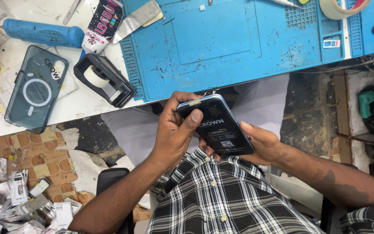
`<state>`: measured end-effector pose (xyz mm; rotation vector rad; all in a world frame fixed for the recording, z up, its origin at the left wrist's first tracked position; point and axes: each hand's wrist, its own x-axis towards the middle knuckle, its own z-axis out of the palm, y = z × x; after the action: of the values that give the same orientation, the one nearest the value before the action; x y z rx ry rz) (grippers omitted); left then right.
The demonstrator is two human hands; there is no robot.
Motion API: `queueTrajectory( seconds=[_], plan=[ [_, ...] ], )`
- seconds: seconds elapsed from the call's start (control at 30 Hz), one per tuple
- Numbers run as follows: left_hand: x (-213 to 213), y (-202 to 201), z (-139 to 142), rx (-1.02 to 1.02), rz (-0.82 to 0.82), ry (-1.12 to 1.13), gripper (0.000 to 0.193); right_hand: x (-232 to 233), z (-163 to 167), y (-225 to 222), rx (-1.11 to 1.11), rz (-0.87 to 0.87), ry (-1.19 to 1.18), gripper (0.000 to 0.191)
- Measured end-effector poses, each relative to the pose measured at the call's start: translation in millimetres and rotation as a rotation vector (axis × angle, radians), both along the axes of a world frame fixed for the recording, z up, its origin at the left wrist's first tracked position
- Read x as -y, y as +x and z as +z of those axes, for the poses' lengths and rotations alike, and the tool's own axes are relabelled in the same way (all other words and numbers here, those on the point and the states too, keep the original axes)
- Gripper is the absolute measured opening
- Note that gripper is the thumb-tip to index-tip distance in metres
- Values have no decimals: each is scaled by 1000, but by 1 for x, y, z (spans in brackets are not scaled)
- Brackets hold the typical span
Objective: The person uses a precision screwdriver to remove screws from the back of a smartphone, then detaches the back cover to expose the internal components. They inspect the interior, reattach the back cover, and test the device by turning it on and checking the screen. Finally, they insert a SIM card into the SIM tray.
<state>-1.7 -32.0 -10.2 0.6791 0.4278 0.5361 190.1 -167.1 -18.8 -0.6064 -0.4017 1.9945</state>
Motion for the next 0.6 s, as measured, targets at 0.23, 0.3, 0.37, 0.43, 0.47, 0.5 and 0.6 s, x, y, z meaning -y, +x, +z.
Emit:
queueTrajectory(
  seconds=[0.23,0.3,0.37,0.43,0.47,0.5,0.6],
  plan=[
    [-3,-3,-3,-43,-45,98,48,-4,5,-4,-137,-42,-35,76],
    [-5,-4,-3,-52,-65,86,51,-5,5,-5,-187,-35,-44,75],
    [-6,-4,-3,-59,-85,81,53,-6,4,-7,-205,-44,-47,72],
    [-7,-4,-1,-64,-106,81,54,-6,4,-8,-220,-53,-50,72],
    [-7,-4,0,-60,-106,78,54,-6,4,-9,-224,-56,-49,73],
    [-8,-4,1,-54,-107,76,55,-6,3,-9,-228,-60,-48,73],
    [-9,-5,6,-45,-117,72,56,-6,4,-10,-233,-38,-34,85]
  ],
)
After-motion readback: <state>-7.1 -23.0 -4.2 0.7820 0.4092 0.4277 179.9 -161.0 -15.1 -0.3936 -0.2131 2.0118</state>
